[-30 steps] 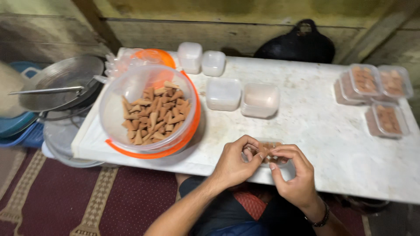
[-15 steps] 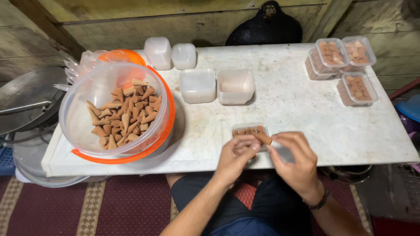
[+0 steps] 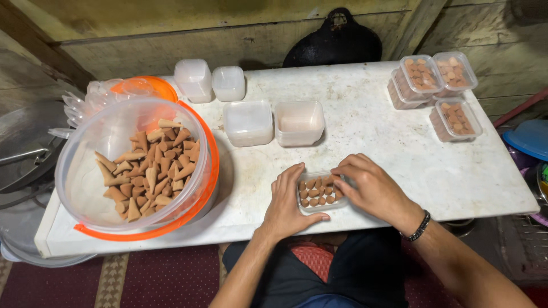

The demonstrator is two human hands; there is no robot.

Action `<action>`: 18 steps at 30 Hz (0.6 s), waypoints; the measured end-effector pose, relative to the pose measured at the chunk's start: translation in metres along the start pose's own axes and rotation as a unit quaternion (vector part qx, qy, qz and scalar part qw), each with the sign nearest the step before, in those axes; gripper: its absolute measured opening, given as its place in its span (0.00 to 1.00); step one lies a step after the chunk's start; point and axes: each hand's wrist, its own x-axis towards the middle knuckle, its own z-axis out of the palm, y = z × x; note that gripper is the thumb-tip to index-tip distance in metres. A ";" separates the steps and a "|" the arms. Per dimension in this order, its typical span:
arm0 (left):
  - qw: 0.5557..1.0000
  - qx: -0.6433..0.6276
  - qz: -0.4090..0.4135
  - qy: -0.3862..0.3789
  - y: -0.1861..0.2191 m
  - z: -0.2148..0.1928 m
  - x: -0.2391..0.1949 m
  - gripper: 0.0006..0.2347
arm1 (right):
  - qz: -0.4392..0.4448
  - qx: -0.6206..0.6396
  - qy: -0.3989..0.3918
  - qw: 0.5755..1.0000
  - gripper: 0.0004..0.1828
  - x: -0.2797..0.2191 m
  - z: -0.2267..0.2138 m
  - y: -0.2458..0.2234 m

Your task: The person picks small brown cone-shaped food items from a large orange-rimmed bucket and places them into small clear plastic containers on a white table. The person repeats this process, filling multiple containers.

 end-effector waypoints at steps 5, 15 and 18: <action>1.000 0.012 -0.002 -0.017 -0.013 0.004 -0.001 0.47 | -0.002 -0.083 -0.070 0.994 0.04 0.009 0.010 0.012; 1.000 0.012 0.001 -0.020 -0.012 0.006 0.000 0.46 | 0.006 -0.119 -0.121 0.985 0.06 0.013 0.015 0.016; 1.000 0.012 0.003 -0.018 -0.012 0.006 0.000 0.45 | 0.004 -0.119 -0.120 0.986 0.06 0.012 0.019 0.018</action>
